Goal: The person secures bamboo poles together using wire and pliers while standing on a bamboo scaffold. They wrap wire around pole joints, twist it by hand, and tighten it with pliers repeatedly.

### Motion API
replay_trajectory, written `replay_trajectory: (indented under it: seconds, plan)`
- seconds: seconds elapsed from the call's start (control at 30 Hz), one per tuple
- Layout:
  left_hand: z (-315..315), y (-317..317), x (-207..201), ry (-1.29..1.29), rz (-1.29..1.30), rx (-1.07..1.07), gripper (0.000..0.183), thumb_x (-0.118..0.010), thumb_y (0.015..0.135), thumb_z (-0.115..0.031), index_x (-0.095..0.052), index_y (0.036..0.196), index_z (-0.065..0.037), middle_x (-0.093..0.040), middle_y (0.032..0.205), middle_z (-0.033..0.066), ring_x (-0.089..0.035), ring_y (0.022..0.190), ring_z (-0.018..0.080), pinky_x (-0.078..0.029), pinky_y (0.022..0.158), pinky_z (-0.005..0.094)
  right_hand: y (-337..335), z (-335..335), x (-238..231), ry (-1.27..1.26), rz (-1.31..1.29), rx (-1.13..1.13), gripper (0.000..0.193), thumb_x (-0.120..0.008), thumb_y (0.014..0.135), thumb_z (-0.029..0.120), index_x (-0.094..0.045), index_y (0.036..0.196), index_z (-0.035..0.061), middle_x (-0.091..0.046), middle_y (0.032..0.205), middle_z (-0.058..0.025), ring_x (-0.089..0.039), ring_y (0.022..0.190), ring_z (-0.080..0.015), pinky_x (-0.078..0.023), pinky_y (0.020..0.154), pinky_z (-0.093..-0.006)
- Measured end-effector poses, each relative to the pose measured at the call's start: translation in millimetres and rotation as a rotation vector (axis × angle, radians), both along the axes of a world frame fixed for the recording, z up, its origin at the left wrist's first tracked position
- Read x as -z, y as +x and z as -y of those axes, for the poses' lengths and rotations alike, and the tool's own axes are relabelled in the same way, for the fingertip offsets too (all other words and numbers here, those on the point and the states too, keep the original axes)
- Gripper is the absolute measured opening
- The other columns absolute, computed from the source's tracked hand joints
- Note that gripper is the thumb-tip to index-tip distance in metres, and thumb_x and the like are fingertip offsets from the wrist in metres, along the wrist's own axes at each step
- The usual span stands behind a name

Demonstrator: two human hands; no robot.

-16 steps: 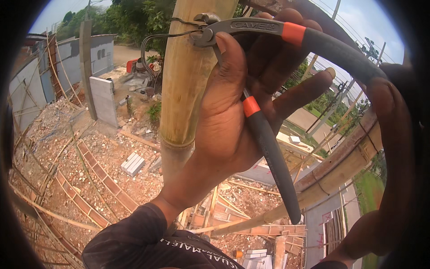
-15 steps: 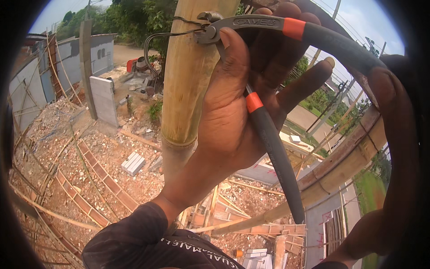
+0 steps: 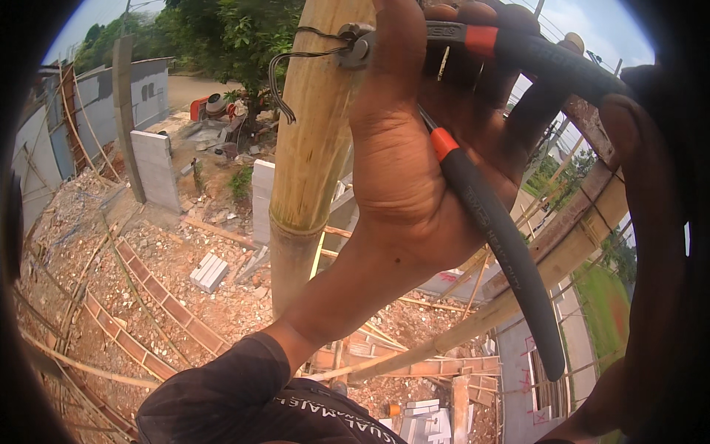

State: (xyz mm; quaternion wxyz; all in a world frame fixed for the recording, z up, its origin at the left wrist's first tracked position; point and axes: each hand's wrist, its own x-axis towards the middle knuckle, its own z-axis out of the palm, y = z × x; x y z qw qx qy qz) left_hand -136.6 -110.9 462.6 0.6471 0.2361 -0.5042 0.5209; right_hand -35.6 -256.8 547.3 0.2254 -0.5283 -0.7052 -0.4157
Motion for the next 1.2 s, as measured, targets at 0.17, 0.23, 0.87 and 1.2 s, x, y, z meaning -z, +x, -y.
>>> replay_trajectory:
  seconds: [0.17,0.23,0.87,1.2]
  plan:
    - [18,6,-13,-0.07,0.03,0.191,0.037,-0.069,0.093,-0.047,-0.055,0.092,-0.012,-0.056,0.088,0.0014,-0.059,0.09,0.0143,-0.052,0.097,0.0379,-11,7,-2,-0.036,-0.009,0.074,0.019,-0.062,0.089,0.003,-0.062,0.108,-0.0004,-0.065,0.09,-0.0102,-0.064,0.081,-0.0183,-0.049,0.076,-0.03]
    - [20,4,-17,-0.067,0.05,0.191,0.037,-0.069,0.093,-0.047,-0.054,0.093,-0.013,-0.056,0.089,0.0013,-0.059,0.091,0.0143,-0.051,0.097,0.0376,-16,6,-4,-0.043,-0.011,0.06,0.019,-0.062,0.089,0.003,-0.062,0.108,-0.0005,-0.065,0.089,-0.0103,-0.064,0.08,-0.0184,-0.049,0.075,-0.0302]
    - [14,17,-15,-0.036,-0.018,0.075,0.039,-0.064,0.097,-0.047,-0.05,0.105,-0.012,-0.055,0.103,0.001,-0.057,0.097,0.0137,-0.047,0.093,0.033,-32,12,-9,-0.2,-0.08,0.077,0.023,-0.062,0.085,0.005,-0.058,0.107,-0.0014,-0.062,0.084,-0.0112,-0.062,0.072,-0.0193,-0.049,0.069,-0.0318]
    - [28,-53,122,-0.314,-0.323,-1.037,0.031,-0.057,0.1,-0.011,-0.047,0.129,-0.003,-0.066,0.109,0.0162,-0.068,0.1,0.0251,-0.061,0.082,0.0391,-36,8,-9,-0.411,-0.249,0.119,0.025,-0.062,0.083,0.007,-0.056,0.106,-0.0019,-0.061,0.082,-0.0117,-0.061,0.068,-0.0198,-0.049,0.066,-0.0326]
